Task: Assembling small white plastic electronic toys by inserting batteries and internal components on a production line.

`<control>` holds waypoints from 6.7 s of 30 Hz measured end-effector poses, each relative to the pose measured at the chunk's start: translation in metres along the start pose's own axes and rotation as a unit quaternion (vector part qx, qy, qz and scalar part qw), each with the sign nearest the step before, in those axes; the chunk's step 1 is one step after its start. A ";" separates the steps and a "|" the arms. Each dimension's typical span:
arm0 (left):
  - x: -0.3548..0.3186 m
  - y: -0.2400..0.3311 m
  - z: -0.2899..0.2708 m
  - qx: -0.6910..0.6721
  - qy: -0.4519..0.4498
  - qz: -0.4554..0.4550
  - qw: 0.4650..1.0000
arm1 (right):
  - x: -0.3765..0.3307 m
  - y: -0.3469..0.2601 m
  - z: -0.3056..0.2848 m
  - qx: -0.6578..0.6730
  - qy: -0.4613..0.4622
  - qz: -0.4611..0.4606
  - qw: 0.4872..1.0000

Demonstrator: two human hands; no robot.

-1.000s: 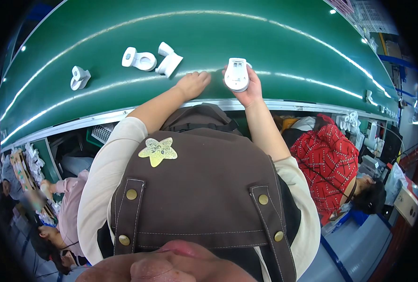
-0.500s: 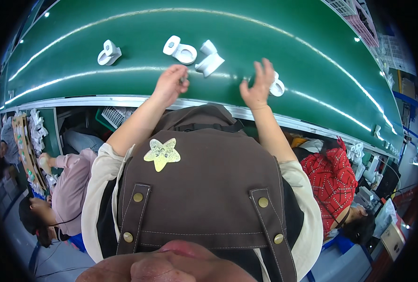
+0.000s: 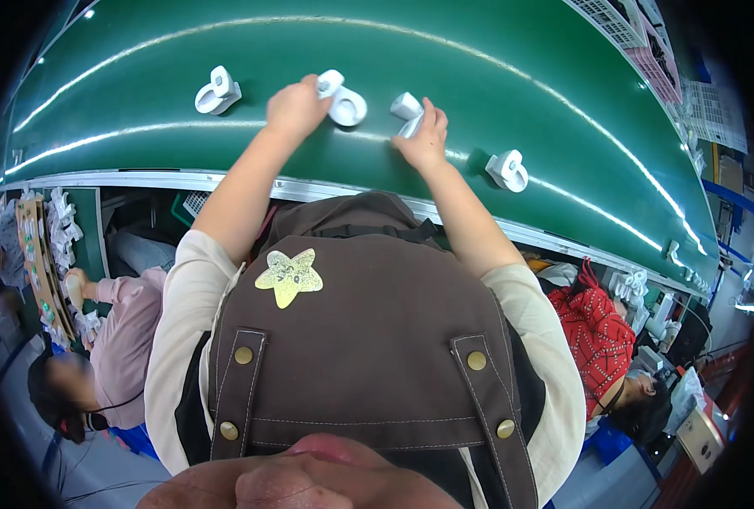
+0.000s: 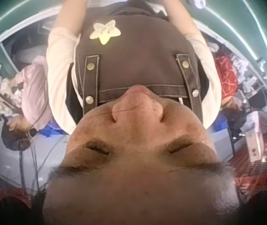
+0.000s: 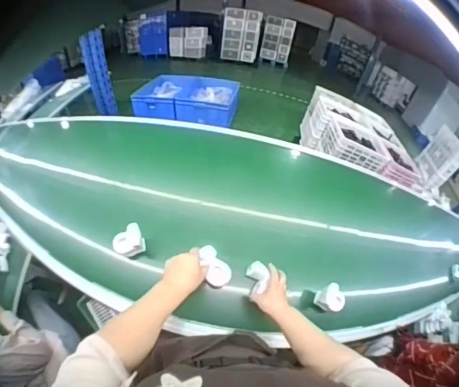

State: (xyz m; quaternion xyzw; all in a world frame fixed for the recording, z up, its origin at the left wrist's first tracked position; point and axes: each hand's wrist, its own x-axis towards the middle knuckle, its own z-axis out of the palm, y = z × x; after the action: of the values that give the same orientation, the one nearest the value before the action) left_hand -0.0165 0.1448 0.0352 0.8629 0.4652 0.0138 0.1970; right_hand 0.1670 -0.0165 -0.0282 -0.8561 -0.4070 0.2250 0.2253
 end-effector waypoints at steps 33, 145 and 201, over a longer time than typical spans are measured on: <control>-0.112 0.025 -0.042 -0.784 -0.080 0.152 0.597 | -0.036 -0.020 -0.075 0.711 -0.167 0.196 0.654; 0.007 -0.091 0.039 0.069 0.216 0.130 0.965 | -0.082 -0.107 -0.159 0.750 -0.225 -0.271 0.560; -0.023 -0.005 0.157 -0.175 -0.001 0.247 0.953 | -0.031 0.035 -0.016 -0.089 0.099 -0.048 0.990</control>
State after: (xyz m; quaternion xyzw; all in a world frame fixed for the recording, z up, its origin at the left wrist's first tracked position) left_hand -0.0014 0.0771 -0.1076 0.9029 0.2276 0.1426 0.3357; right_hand 0.1789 -0.0644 -0.0287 -0.8704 -0.4414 0.0915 0.1982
